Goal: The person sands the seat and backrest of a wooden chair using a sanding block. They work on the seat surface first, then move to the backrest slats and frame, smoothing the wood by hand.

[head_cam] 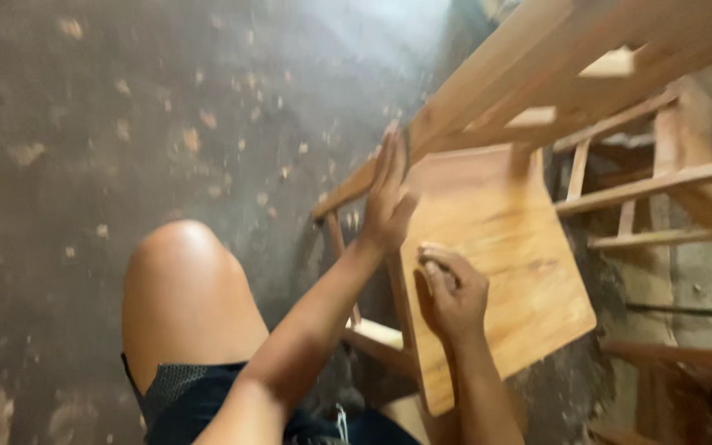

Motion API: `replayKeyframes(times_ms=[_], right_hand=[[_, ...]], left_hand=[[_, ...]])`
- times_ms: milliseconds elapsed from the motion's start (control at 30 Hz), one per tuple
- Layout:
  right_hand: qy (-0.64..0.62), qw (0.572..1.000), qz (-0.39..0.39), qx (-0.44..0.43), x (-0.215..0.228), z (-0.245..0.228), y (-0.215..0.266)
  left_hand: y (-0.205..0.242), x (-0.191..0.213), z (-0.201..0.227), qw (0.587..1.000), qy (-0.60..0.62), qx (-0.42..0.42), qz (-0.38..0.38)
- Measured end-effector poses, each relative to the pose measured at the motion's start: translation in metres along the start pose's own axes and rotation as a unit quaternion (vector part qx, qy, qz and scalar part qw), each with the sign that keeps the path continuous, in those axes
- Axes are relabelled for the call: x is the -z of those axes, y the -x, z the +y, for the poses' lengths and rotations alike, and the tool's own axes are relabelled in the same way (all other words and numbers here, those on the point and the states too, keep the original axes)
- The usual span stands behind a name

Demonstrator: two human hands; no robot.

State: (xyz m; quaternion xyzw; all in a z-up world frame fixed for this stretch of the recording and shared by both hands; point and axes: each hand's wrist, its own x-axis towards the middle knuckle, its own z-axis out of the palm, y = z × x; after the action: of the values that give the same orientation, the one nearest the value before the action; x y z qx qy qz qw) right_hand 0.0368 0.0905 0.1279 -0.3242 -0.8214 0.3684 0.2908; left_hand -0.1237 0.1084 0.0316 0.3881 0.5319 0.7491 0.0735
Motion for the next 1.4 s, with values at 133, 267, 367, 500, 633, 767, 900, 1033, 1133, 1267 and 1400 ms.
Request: replayKeyframes(times_ms=[133, 267, 367, 500, 633, 767, 900, 1033, 1133, 1267, 1400], right_hand=[[0.019, 1.0, -0.006, 0.013, 0.0, -0.001, -0.004], [0.018, 1.0, -0.014, -0.016, -0.001, 0.005, -0.001], [-0.029, 0.999, -0.022, -0.005, -0.002, 0.008, -0.003], [0.012, 1.0, -0.023, -0.007, 0.0, 0.015, 0.004], [-0.021, 0.999, -0.022, -0.014, -0.003, 0.01, -0.001], [-0.054, 0.998, -0.024, -0.029, -0.001, 0.011, 0.001], [-0.043, 0.998, -0.026, -0.025, -0.002, 0.013, -0.001], [-0.038, 0.999, -0.023, -0.022, -0.002, 0.013, -0.003], [-0.038, 0.999, -0.028, -0.014, -0.001, 0.012, -0.002], [-0.046, 0.998, -0.026, -0.023, -0.001, 0.014, -0.004], [-0.044, 0.999, -0.022, -0.015, -0.004, 0.018, -0.011]], left_hand=[[0.015, 0.002, -0.024, 1.0, -0.015, 0.016, 0.018], [0.076, 0.015, -0.092, 0.973, -0.091, 0.204, 0.05], [0.077, 0.008, -0.119, 0.964, -0.053, 0.243, 0.088], [0.081, -0.01, -0.116, 0.989, -0.038, 0.126, 0.072], [0.108, 0.011, -0.129, 0.954, 0.015, 0.278, 0.114], [0.104, 0.009, -0.137, 0.947, -0.122, 0.284, 0.084], [0.089, 0.003, -0.111, 0.971, -0.113, 0.207, 0.051], [0.086, 0.022, -0.156, 0.908, -0.035, 0.409, 0.087], [0.093, 0.032, -0.174, 0.862, -0.09, 0.496, 0.056], [0.105, 0.0, -0.148, 0.943, -0.138, 0.29, 0.085], [0.09, 0.021, -0.17, 0.869, -0.032, 0.489, 0.076]])
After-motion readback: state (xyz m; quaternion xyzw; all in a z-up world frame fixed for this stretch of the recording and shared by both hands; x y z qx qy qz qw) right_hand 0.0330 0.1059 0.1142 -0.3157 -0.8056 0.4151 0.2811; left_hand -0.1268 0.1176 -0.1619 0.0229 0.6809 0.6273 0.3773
